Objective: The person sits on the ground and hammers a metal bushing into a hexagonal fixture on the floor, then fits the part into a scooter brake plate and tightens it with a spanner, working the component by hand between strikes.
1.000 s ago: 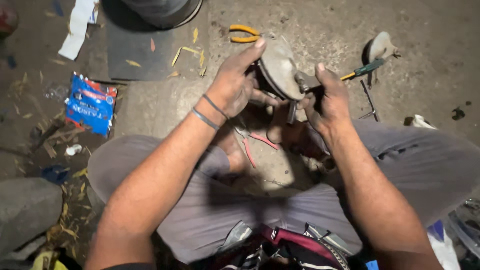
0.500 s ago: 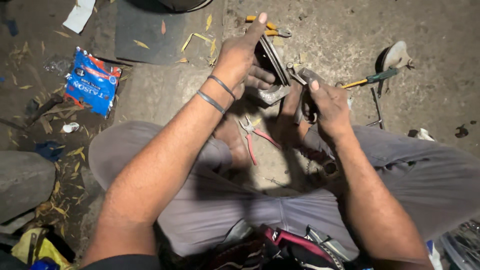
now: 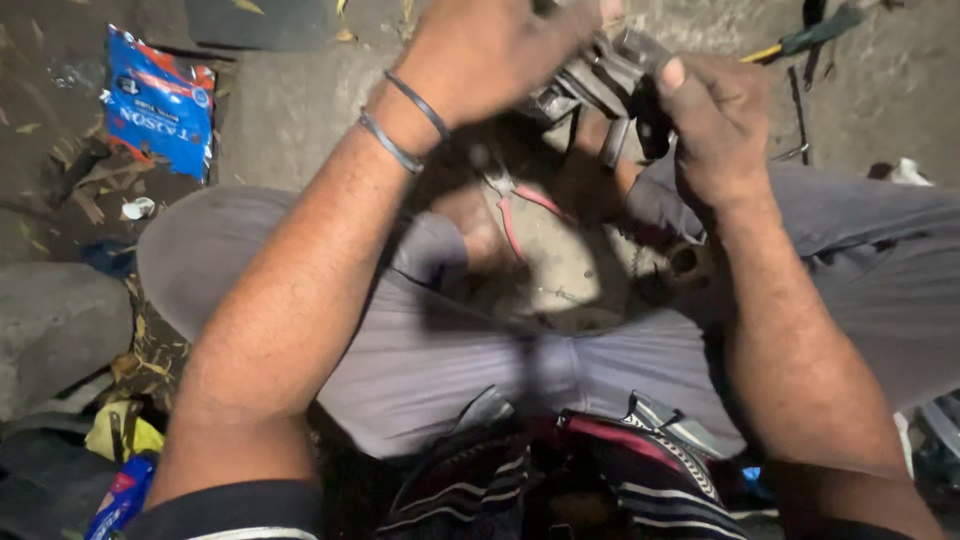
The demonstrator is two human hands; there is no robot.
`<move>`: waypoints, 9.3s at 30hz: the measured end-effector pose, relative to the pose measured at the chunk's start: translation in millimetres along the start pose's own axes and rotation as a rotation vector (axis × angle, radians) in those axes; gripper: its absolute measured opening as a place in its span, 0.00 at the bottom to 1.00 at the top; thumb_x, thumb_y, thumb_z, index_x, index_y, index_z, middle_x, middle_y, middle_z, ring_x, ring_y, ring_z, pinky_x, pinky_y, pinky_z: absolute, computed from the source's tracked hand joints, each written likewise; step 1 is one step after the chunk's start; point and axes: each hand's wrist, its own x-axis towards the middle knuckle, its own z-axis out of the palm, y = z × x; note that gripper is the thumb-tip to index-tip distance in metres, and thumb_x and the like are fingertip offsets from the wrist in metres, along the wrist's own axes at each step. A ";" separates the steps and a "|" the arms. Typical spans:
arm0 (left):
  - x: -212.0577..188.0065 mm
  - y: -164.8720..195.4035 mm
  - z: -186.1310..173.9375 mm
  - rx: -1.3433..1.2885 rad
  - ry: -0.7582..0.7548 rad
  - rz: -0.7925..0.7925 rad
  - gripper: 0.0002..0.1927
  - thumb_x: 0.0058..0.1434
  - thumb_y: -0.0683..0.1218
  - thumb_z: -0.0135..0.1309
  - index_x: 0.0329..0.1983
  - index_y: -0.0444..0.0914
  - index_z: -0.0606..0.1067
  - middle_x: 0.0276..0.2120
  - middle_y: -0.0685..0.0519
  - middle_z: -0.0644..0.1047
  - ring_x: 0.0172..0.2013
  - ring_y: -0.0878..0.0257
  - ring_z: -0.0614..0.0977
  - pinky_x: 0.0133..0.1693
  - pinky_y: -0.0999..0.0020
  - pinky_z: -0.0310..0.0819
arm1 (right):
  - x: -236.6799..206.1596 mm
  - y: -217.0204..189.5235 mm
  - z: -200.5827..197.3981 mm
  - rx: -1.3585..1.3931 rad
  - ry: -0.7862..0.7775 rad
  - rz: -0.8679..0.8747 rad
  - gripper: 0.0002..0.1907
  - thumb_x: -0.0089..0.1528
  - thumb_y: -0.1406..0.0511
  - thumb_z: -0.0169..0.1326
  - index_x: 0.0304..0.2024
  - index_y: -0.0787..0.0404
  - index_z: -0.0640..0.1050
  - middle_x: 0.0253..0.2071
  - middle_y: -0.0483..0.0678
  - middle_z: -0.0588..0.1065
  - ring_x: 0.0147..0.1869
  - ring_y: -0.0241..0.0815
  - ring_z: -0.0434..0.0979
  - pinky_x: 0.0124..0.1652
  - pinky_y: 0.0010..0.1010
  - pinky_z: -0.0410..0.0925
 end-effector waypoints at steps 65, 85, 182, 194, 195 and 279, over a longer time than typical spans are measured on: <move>16.3 37.8 -22.9 -1.262 0.456 -0.352 0.17 0.69 0.54 0.54 0.37 0.34 0.79 0.31 0.56 0.80 0.33 0.69 0.79 0.38 0.71 0.74 | 84.0 132.6 35.9 -0.897 -0.159 0.885 0.26 0.57 0.54 0.59 0.50 0.66 0.80 0.50 0.63 0.80 0.55 0.59 0.80 0.53 0.47 0.72; 13.1 76.7 7.9 -0.062 0.435 0.384 0.20 0.59 0.55 0.61 0.48 0.39 0.76 0.42 0.45 0.79 0.43 0.47 0.83 0.45 0.59 0.77 | 39.6 -31.3 -12.9 0.777 0.215 0.417 0.25 0.69 0.43 0.53 0.47 0.58 0.76 0.29 0.44 0.74 0.27 0.40 0.71 0.27 0.32 0.65; 8.0 37.9 -23.1 -0.996 0.756 -0.203 0.27 0.73 0.60 0.55 0.61 0.33 0.73 0.47 0.49 0.78 0.42 0.64 0.79 0.44 0.68 0.75 | 27.0 -99.7 54.0 -0.092 -0.188 -0.325 0.11 0.70 0.64 0.50 0.44 0.67 0.76 0.34 0.56 0.74 0.38 0.47 0.74 0.40 0.38 0.67; 5.5 52.4 -61.9 -1.286 0.770 -0.199 0.25 0.64 0.58 0.59 0.57 0.40 0.70 0.44 0.53 0.78 0.34 0.63 0.81 0.28 0.64 0.80 | 15.6 -90.5 34.9 0.151 -0.085 -0.179 0.10 0.65 0.74 0.53 0.49 0.66 0.74 0.41 0.51 0.71 0.44 0.38 0.70 0.44 0.27 0.67; 5.2 51.5 -61.7 -1.277 0.749 -0.191 0.25 0.66 0.58 0.59 0.57 0.39 0.71 0.44 0.52 0.78 0.35 0.63 0.80 0.28 0.64 0.80 | 16.5 -88.7 39.0 -0.007 -0.027 -0.259 0.14 0.65 0.74 0.56 0.52 0.66 0.72 0.40 0.52 0.67 0.44 0.38 0.66 0.44 0.26 0.65; 17.7 55.1 4.5 -1.272 0.654 -0.393 0.31 0.65 0.61 0.57 0.60 0.33 0.73 0.48 0.53 0.78 0.46 0.65 0.77 0.48 0.68 0.73 | 24.2 -66.6 91.1 -0.019 0.055 -0.276 0.18 0.66 0.61 0.55 0.54 0.66 0.75 0.41 0.56 0.81 0.43 0.51 0.83 0.43 0.38 0.73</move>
